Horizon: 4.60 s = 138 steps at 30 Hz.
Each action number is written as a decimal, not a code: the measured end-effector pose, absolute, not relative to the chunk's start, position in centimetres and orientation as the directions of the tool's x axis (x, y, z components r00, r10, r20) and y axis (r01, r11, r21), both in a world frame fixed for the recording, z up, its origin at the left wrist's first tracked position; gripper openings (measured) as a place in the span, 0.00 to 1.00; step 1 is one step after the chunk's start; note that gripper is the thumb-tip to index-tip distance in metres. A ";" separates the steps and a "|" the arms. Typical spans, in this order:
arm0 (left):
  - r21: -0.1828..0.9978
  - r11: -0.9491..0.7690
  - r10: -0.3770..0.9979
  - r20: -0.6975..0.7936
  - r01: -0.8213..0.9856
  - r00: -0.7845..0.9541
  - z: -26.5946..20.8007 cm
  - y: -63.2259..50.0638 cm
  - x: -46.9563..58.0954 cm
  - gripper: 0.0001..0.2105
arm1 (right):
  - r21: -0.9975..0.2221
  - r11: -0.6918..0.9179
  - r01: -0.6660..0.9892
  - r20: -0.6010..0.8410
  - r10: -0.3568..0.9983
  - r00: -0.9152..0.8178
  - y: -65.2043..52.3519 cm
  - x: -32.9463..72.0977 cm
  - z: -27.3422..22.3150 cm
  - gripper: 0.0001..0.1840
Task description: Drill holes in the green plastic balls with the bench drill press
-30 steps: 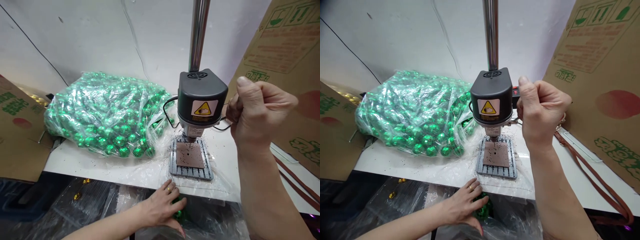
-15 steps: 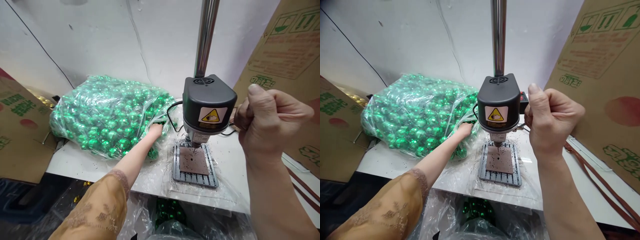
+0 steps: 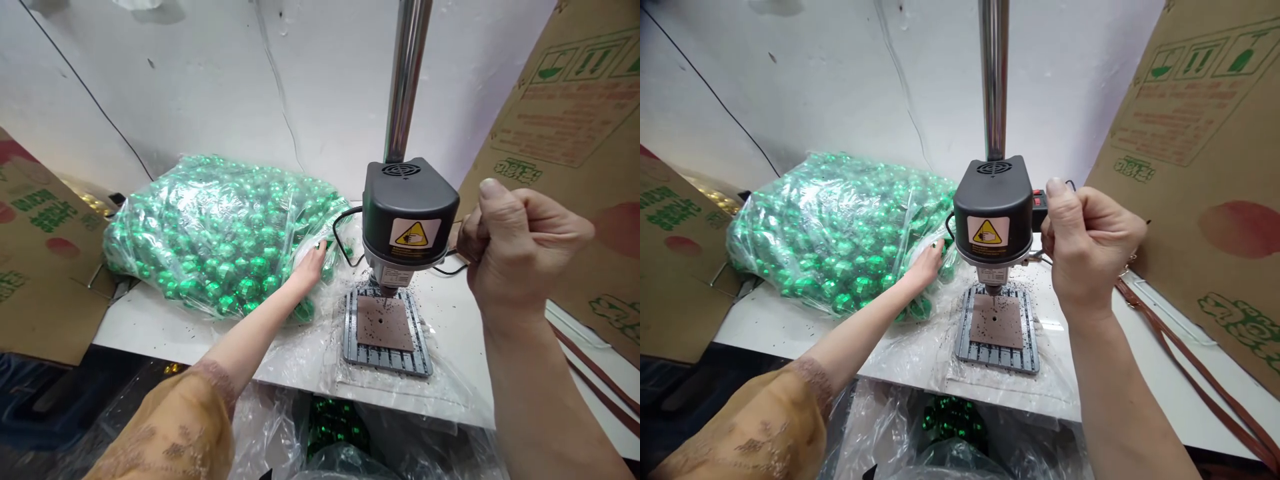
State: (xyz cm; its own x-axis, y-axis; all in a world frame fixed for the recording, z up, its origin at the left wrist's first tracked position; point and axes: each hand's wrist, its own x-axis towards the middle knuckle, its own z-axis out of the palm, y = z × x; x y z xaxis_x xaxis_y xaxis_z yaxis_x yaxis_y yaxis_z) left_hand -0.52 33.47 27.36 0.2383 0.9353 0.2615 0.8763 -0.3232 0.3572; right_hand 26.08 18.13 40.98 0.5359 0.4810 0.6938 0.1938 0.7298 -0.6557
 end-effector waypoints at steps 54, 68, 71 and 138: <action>0.997 -0.051 0.956 0.065 -0.058 0.285 17.4 22.3 5.8 0.35 | -0.575 0.752 0.322 0.785 0.397 0.475 17.7 25.3 41.1 0.33; 0.988 -0.151 0.911 0.151 -0.031 0.384 17.3 21.9 5.9 0.35 | -0.562 0.754 0.340 0.799 0.389 0.459 17.6 25.3 41.0 0.33; 0.987 -0.154 0.916 0.160 -0.046 0.367 17.0 22.1 6.0 0.35 | -0.534 0.767 0.355 0.821 0.370 0.436 17.7 25.5 40.7 0.33; 0.981 -0.191 0.887 0.183 -0.026 0.425 15.5 20.8 6.6 0.35 | -0.175 0.872 0.458 0.933 -0.002 0.360 16.5 25.4 34.5 0.27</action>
State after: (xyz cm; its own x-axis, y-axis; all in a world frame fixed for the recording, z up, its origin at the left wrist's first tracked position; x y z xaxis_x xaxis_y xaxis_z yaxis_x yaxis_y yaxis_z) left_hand 6.60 20.82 15.47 0.4245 0.8867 0.1833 -0.0258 -0.1905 0.9813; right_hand 25.44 16.48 34.54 0.3595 -0.0020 0.9331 0.4577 0.8718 -0.1745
